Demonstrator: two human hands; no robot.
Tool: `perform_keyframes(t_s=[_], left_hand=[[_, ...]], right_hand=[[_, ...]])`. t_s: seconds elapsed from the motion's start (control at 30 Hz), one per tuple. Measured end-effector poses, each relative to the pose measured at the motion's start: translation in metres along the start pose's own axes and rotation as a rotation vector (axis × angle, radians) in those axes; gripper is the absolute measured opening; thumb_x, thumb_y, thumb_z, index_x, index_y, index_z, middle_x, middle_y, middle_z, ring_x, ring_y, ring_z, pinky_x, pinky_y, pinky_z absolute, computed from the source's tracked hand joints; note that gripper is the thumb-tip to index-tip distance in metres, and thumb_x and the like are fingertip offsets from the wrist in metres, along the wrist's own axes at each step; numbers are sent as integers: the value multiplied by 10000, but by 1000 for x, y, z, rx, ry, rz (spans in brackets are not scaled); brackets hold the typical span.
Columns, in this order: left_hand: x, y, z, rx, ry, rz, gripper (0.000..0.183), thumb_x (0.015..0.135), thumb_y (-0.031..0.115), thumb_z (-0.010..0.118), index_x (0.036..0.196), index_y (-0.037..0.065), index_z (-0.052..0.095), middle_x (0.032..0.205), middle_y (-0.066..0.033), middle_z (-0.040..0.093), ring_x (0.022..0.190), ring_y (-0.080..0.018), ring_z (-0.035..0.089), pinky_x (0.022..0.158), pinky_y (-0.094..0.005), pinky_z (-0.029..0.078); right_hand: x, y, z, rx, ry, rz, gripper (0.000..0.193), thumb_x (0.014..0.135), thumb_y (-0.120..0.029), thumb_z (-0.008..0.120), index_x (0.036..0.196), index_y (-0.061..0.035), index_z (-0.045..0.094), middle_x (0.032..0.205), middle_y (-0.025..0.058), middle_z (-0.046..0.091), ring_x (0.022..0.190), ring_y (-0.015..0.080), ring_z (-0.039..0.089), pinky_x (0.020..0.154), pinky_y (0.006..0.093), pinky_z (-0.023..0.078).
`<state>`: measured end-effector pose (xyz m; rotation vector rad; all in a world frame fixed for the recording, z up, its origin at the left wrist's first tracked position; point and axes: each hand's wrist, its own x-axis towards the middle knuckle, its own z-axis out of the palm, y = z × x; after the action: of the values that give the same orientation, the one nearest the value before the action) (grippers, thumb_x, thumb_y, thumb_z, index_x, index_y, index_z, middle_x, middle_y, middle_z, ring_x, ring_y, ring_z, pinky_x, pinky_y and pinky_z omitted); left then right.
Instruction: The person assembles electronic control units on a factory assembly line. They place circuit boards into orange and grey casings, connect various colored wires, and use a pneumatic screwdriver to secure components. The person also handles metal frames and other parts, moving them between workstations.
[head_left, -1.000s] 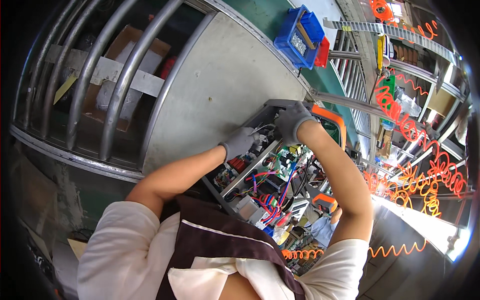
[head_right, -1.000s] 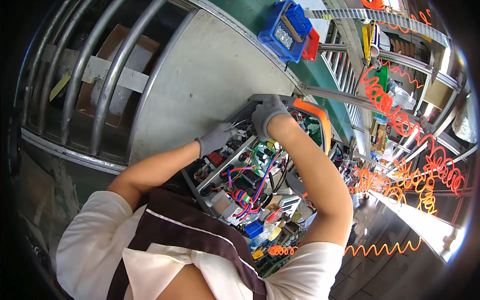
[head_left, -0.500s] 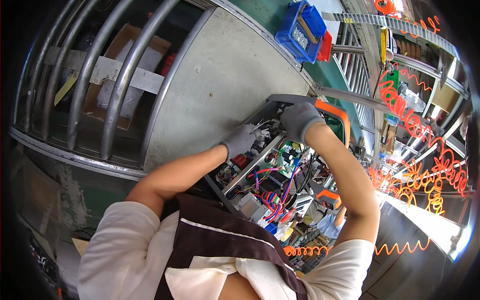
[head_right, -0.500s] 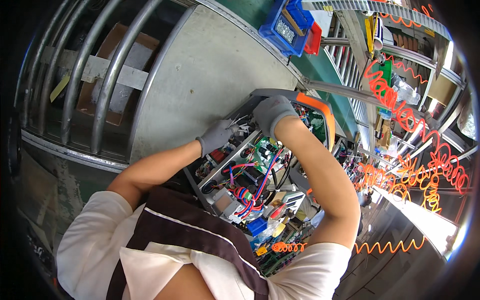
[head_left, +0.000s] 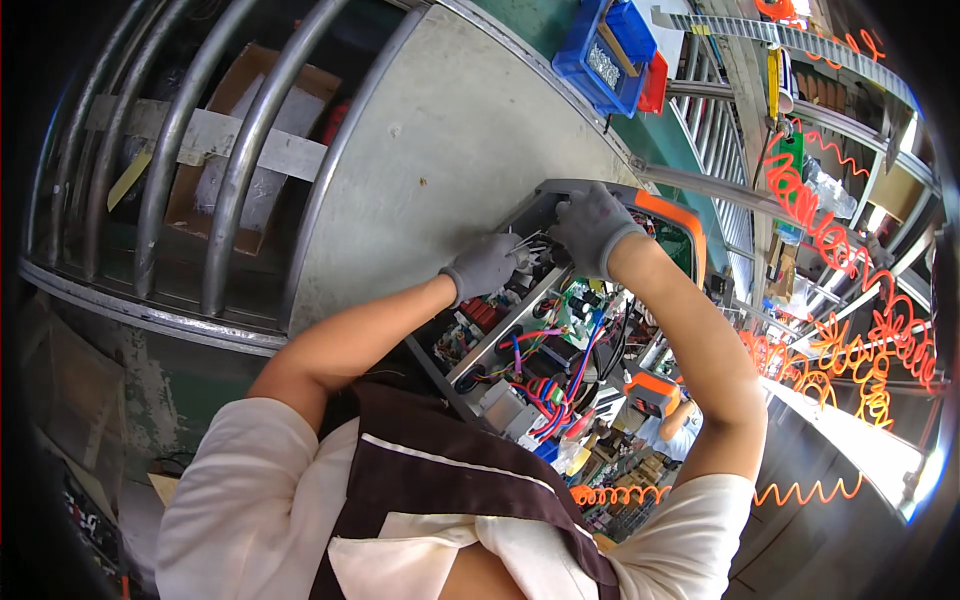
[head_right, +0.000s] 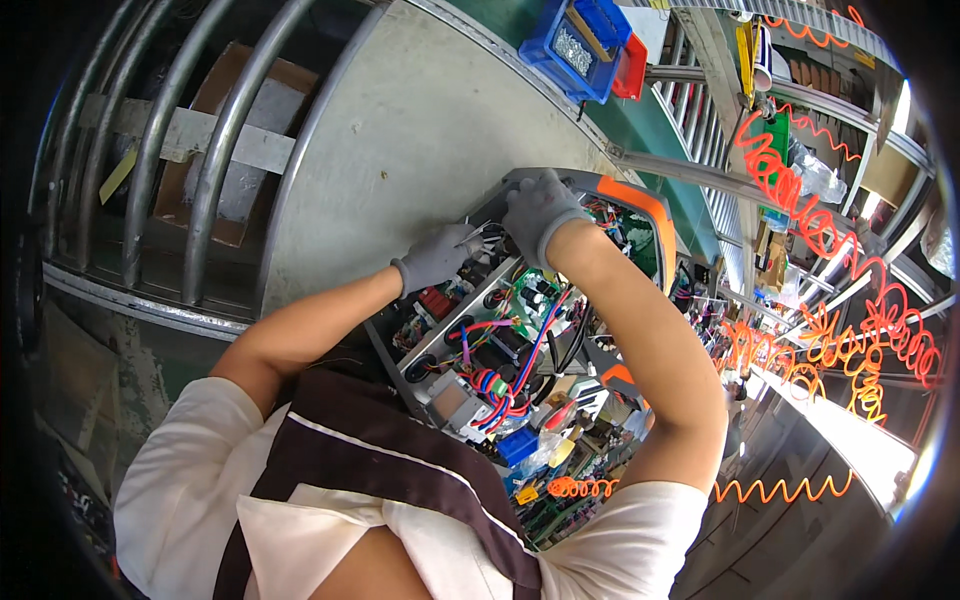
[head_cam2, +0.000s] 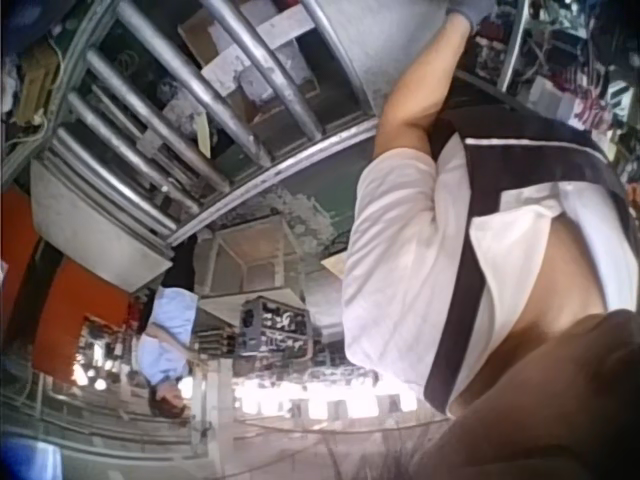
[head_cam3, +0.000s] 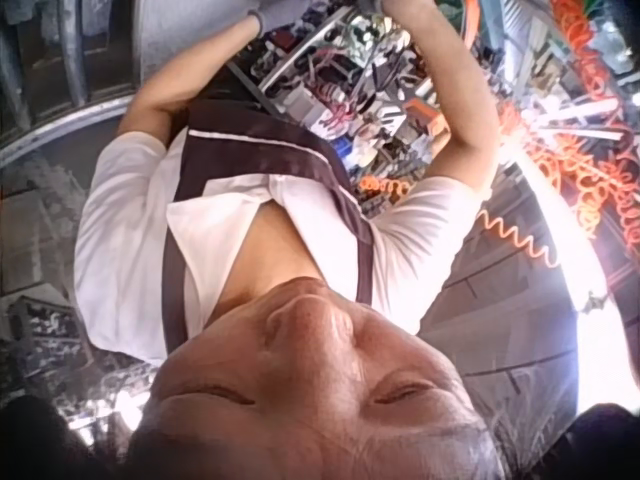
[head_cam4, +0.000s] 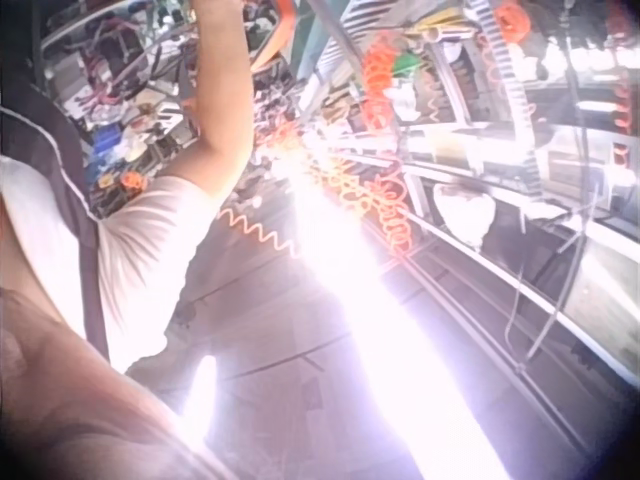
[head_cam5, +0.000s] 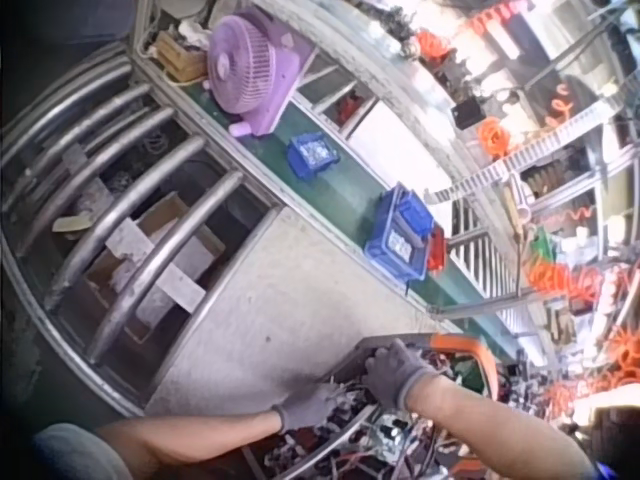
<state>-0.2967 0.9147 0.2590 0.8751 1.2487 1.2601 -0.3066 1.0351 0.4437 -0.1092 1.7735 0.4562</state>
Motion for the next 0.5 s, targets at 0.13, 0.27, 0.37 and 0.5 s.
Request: perform_keyframes(t_s=[0.13, 0.27, 0.37, 0.5], left_hand=[[13, -12, -1, -159, 39, 8, 277, 930, 245, 483, 902, -8, 592, 751, -133, 599, 714, -197, 562, 692, -359, 442], [1, 17, -45, -75, 53, -97, 262, 942, 231, 485, 915, -4, 597, 750, -29, 572, 666, -147, 488, 675, -304, 431], [-29, 40, -108, -486, 244, -178, 240, 904, 307, 549, 935, 79, 616, 671, 47, 484, 576, -44, 423, 491, -207, 355], [-103, 65, -207, -303, 612, -290, 231, 848, 284, 576, 951, 81, 613, 687, 46, 479, 560, -33, 434, 472, -167, 334]], right_hand=[[-1, -1, -7, 95, 3, 26, 184, 764, -187, 604, 915, -141, 700, 996, 63, 627, 972, 232, 609, 788, 344, 476], [-20, 15, 3, 239, 532, 48, 238, 721, -145, 619, 955, -156, 662, 904, 86, 623, 858, 283, 615, 756, 374, 487], [-63, 22, -13, 473, 739, 294, 351, 674, -128, 654, 1022, -119, 616, 936, 96, 601, 885, 291, 590, 766, 395, 466], [-117, -1, 20, 670, 1056, 505, 457, 633, -99, 668, 1086, -122, 607, 884, 98, 586, 827, 318, 580, 716, 398, 457]])
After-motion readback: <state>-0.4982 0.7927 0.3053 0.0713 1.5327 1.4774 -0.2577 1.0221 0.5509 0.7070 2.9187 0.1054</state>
